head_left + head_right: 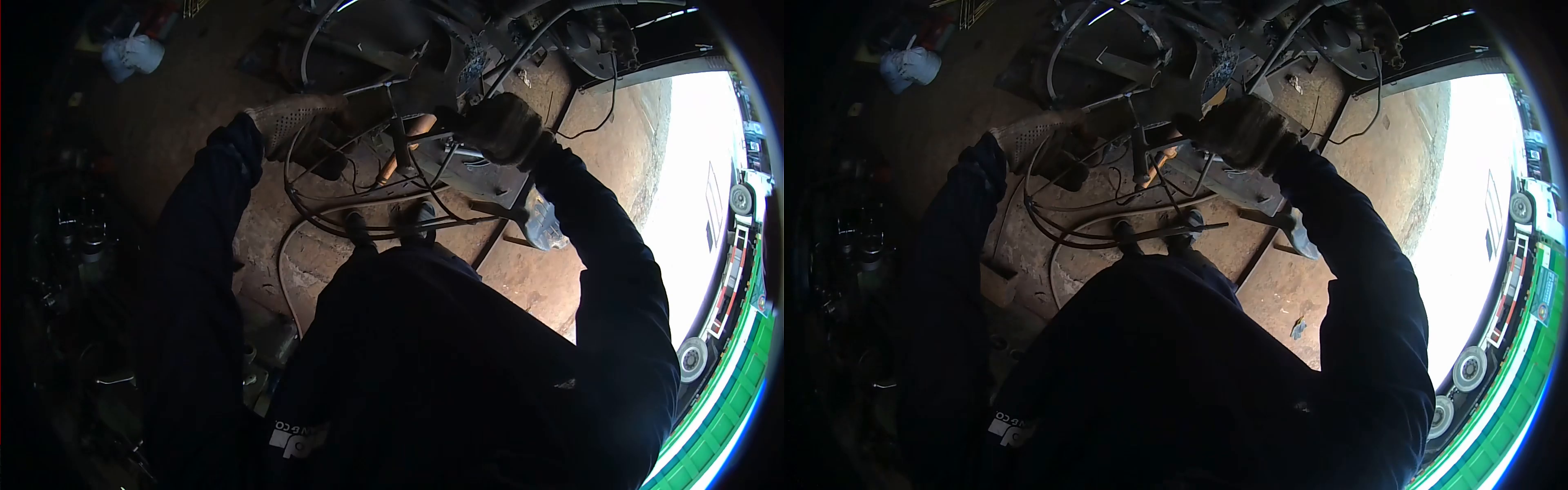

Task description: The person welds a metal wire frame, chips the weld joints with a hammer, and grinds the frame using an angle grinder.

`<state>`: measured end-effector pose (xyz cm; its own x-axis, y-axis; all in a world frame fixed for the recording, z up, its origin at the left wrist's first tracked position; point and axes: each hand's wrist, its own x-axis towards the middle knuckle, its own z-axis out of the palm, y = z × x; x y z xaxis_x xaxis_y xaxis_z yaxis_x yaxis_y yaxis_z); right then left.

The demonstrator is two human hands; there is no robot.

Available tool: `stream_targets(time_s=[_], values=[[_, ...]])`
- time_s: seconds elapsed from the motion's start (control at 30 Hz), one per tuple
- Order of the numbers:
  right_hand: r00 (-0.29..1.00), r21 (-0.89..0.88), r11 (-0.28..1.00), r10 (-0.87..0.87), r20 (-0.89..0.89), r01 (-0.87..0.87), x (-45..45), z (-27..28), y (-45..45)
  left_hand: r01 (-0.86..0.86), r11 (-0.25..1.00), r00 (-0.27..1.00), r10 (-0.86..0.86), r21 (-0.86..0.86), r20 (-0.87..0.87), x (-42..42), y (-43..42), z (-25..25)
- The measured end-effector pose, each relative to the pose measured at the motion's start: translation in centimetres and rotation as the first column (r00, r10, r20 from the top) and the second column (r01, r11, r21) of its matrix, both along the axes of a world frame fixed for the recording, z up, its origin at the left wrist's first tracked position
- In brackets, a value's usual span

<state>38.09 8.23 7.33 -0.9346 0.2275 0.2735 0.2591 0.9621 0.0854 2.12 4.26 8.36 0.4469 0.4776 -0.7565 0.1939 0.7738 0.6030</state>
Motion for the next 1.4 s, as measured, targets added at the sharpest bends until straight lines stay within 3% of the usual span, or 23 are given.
stream_targets(time_s=[0.23,0.53,0.6,0.63,0.7,0.73,0.77,0.83,0.87,0.93,0.97,1.03,1.13,1.2,1.23,1.27,1.3,1.33,1.4], values=[[1.000,0.018,1.000,-0.018,0.008,0.017,0.0,0.2,0.3,-0.033,0.999,0.999,0.033,0.011,-0.001,0.6,-0.2,0.6],[1.000,0.038,0.999,-0.005,0.002,0.005,0.9,-1.1,0.4,-0.040,0.993,0.994,0.051,-0.112,0.102,-0.2,-0.4,-0.8],[0.978,-0.059,0.980,-0.195,-0.070,0.191,1.6,-1.6,-0.9,-0.038,0.984,0.985,0.066,-0.173,0.160,-0.4,0.4,-1.5],[0.978,-0.054,0.980,-0.196,-0.068,0.192,2.0,-2.1,-1.6,-0.037,0.979,0.978,0.076,-0.200,0.192,-0.4,0.5,-1.5],[0.795,-0.297,0.781,-0.598,-0.103,0.550,2.5,-3.6,-3.5,-0.049,0.991,0.987,0.067,-0.125,0.144,0.2,-0.3,-0.3],[0.683,-0.470,0.613,-0.729,-0.027,0.635,2.4,-4.3,-4.1,-0.047,0.991,0.988,0.065,-0.127,0.141,-0.1,-0.2,-0.6],[0.679,-0.472,0.609,-0.734,-0.031,0.637,2.7,-5.7,-4.9,0.006,0.995,0.987,0.010,-0.095,0.162,-0.4,0.0,-1.3],[0.484,-0.599,0.575,-0.811,-0.328,0.557,3.9,-9.0,-6.6,0.074,0.996,0.983,-0.064,-0.053,0.173,-0.2,0.3,-0.7],[0.469,-0.602,0.567,-0.818,-0.333,0.562,4.4,-10.2,-7.5,0.042,0.999,0.990,-0.038,-0.024,0.133,0.2,0.2,0.6],[0.126,-0.934,0.179,-0.981,-0.146,0.309,5.1,-11.6,-9.3,0.030,1.000,0.996,-0.031,0.008,0.088,0.8,0.2,2.6],[0.109,-0.935,0.177,-0.983,-0.151,0.307,5.2,-11.2,-10.0,0.033,0.997,0.989,-0.043,0.070,0.142,0.9,0.2,3.4],[-0.015,-0.996,0.034,-0.999,-0.035,0.087,5.0,-10.5,-11.5,0.047,0.989,0.980,-0.074,0.142,0.186,0.6,0.7,3.8],[-0.076,-0.992,-0.020,-0.997,0.010,0.127,5.6,-11.8,-13.0,0.130,0.963,0.979,-0.163,0.236,0.122,-0.4,2.2,3.4],[-0.091,-0.997,-0.018,-0.996,0.011,0.078,5.7,-12.2,-14.0,0.309,0.909,0.942,-0.252,0.279,-0.223,-0.8,2.8,3.6],[-0.098,-0.999,-0.022,-0.995,0.018,0.040,5.6,-12.1,-14.5,0.320,0.906,0.938,-0.261,0.277,-0.229,-0.7,2.4,3.5],[-0.107,-0.999,-0.022,-0.994,0.018,0.035,5.5,-12.1,-15.0,0.108,0.953,0.993,-0.120,0.282,0.023,-0.6,1.4,3.2],[-0.097,-0.997,-0.010,-0.995,0.002,0.081,5.2,-11.7,-15.4,-0.103,0.968,0.962,0.038,0.230,0.272,-0.1,0.6,3.4],[-0.085,-0.992,0.004,-0.996,-0.015,0.127,5.0,-11.4,-15.6,-0.095,0.968,0.963,0.030,0.233,0.269,0.1,0.6,4.1],[-0.094,-0.994,-0.017,-0.996,0.006,0.111,5.0,-11.6,-15.8,0.100,0.922,0.992,-0.122,0.374,0.036,1.0,0.7,7.0]])
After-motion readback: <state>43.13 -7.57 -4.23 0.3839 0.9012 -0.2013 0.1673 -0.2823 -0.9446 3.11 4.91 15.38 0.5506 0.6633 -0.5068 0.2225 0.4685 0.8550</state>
